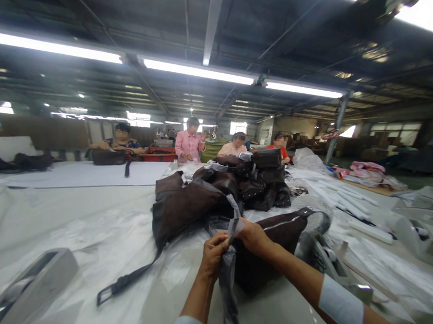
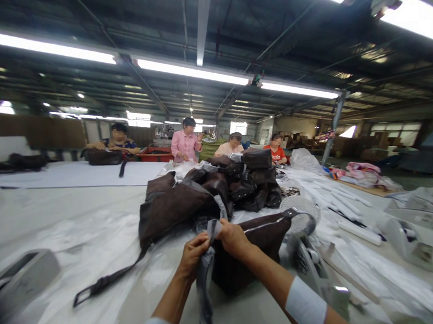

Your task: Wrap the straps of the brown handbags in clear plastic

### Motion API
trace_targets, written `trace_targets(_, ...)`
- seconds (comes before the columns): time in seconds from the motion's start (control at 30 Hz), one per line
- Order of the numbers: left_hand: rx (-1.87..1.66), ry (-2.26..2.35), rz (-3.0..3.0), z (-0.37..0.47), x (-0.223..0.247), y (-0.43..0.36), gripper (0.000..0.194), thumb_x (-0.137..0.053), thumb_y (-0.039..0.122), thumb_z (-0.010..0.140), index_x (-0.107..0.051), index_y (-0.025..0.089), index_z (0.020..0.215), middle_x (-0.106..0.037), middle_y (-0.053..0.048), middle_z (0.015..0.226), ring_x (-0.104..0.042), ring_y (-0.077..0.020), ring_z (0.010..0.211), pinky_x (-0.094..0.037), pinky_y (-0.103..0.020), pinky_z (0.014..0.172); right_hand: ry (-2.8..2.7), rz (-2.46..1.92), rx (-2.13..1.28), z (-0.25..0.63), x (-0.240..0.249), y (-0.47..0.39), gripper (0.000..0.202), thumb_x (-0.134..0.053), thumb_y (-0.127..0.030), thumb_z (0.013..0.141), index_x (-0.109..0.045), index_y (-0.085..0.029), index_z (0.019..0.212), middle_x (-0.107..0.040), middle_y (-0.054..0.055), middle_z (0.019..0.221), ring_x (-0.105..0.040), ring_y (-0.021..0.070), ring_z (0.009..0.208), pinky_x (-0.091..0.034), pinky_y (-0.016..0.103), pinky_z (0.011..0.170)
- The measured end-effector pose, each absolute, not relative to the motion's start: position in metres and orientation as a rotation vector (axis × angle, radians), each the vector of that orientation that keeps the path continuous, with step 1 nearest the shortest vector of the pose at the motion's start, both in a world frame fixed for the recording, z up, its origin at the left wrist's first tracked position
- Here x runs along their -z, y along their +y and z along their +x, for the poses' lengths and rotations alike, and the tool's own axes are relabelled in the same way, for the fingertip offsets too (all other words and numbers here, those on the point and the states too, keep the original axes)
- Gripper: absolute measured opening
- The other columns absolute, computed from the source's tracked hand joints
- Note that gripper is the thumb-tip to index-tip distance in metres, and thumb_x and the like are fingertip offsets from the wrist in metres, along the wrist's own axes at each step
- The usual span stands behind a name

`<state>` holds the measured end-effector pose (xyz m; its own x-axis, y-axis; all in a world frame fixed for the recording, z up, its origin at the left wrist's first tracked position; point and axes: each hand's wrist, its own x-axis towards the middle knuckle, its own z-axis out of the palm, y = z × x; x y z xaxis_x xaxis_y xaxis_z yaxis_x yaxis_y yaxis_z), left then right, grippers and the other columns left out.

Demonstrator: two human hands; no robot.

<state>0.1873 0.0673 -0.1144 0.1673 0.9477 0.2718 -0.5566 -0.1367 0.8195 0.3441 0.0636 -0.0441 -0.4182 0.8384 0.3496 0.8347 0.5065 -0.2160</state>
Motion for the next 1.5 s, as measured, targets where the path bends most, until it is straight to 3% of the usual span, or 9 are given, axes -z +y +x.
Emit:
trace_targets(0.1,-1.364,0.431,1.086,0.184,0.108,0.065,0.015,-0.074,0.027,0.063,-0.073,0.014,0.071,-0.064,-0.008,0.095,-0.057,-0.0198,0.091,-0.042,-0.029,0.083,-2.474,-1.168,0.137,0.346,0.039,0.067,0.020,-0.042,-0.014,0.083,-0.060,-0.017,0.092,-0.056,0.007,0.098,-0.054,0.0145,0.073,-0.042,0.025,0.065)
trace_targets(0.33,-1.361,0.431,1.182,0.180,0.100,0.063,0.013,-0.076,0.027,0.061,-0.073,0.015,0.065,-0.063,-0.006,0.079,-0.056,-0.0166,0.079,-0.042,-0.028,0.078,-2.638,-0.869,0.095,0.353,0.022,0.065,0.022,-0.040,-0.018,0.089,-0.061,-0.018,0.086,-0.059,0.006,0.087,-0.053,0.0139,0.072,-0.043,0.025,0.065)
trace_targets(0.57,-1.227,0.442,1.247,0.190,0.096,0.064,0.020,-0.072,0.031,0.067,-0.073,0.012,0.072,-0.066,-0.007,0.073,-0.055,-0.0158,0.068,-0.041,-0.026,0.064,-2.784,-0.543,0.290,0.334,0.013,0.063,0.025,-0.038,-0.022,0.093,-0.063,-0.019,0.090,-0.061,0.008,0.086,-0.052,0.0168,0.078,-0.041,0.029,0.069)
trace_targets(0.83,-1.268,0.416,1.165,0.191,0.107,0.070,0.012,-0.074,0.024,0.063,-0.074,0.013,0.068,-0.064,-0.007,0.080,-0.055,-0.0155,0.072,-0.042,-0.024,0.065,-2.417,-0.934,-0.366,0.358,-0.010,0.084,0.015,-0.051,-0.021,0.086,-0.064,-0.018,0.091,-0.058,0.006,0.095,-0.056,0.0150,0.085,-0.045,0.027,0.077)
trace_targets(0.97,-1.205,0.373,1.128,0.192,0.111,0.072,0.009,-0.074,0.023,0.063,-0.074,0.015,0.067,-0.061,-0.007,0.087,-0.055,-0.0156,0.075,-0.042,-0.024,0.064,-2.573,-0.972,-0.672,0.380,-0.004,0.079,0.033,-0.062,-0.017,0.076,-0.063,-0.022,0.109,-0.059,0.005,0.105,-0.056,0.0167,0.093,-0.044,0.028,0.082)
trace_targets(1.03,-1.187,0.366,1.121,0.192,0.111,0.073,0.008,-0.074,0.023,0.064,-0.074,0.016,0.067,-0.059,-0.007,0.089,-0.056,-0.0156,0.076,-0.042,-0.024,0.064,-2.568,-0.945,-0.709,0.383,0.006,0.077,0.036,-0.065,-0.019,0.074,-0.064,-0.022,0.110,-0.060,0.005,0.104,-0.057,0.0167,0.093,-0.043,0.028,0.083)
trace_targets(1.2,-1.152,0.376,1.160,0.189,0.112,0.076,0.009,-0.074,0.024,0.064,-0.073,0.015,0.067,-0.058,-0.008,0.093,-0.057,-0.0180,0.079,-0.044,-0.026,0.069,-2.395,-0.998,-0.631,0.380,0.023,0.078,0.018,-0.065,-0.029,0.077,-0.069,-0.018,0.091,-0.064,0.003,0.086,-0.059,0.0153,0.081,-0.044,0.027,0.076)
trace_targets(1.37,-1.172,0.398,1.178,0.188,0.113,0.076,0.008,-0.073,0.023,0.065,-0.073,0.015,0.067,-0.058,-0.008,0.093,-0.056,-0.0193,0.083,-0.044,-0.025,0.070,-2.448,-0.873,-0.639,0.379,0.012,0.067,0.032,-0.069,-0.037,0.074,-0.067,-0.020,0.101,-0.063,0.005,0.100,-0.058,0.0170,0.091,-0.043,0.028,0.083)
trace_targets(1.5,-1.153,0.400,1.154,0.190,0.111,0.076,0.008,-0.073,0.023,0.064,-0.073,0.015,0.068,-0.058,-0.007,0.094,-0.056,-0.0185,0.081,-0.044,-0.025,0.069,-2.427,-0.847,-0.736,0.382,0.008,0.063,0.027,-0.051,-0.036,0.087,-0.068,-0.018,0.099,-0.064,0.006,0.100,-0.058,0.0172,0.094,-0.043,0.029,0.087)
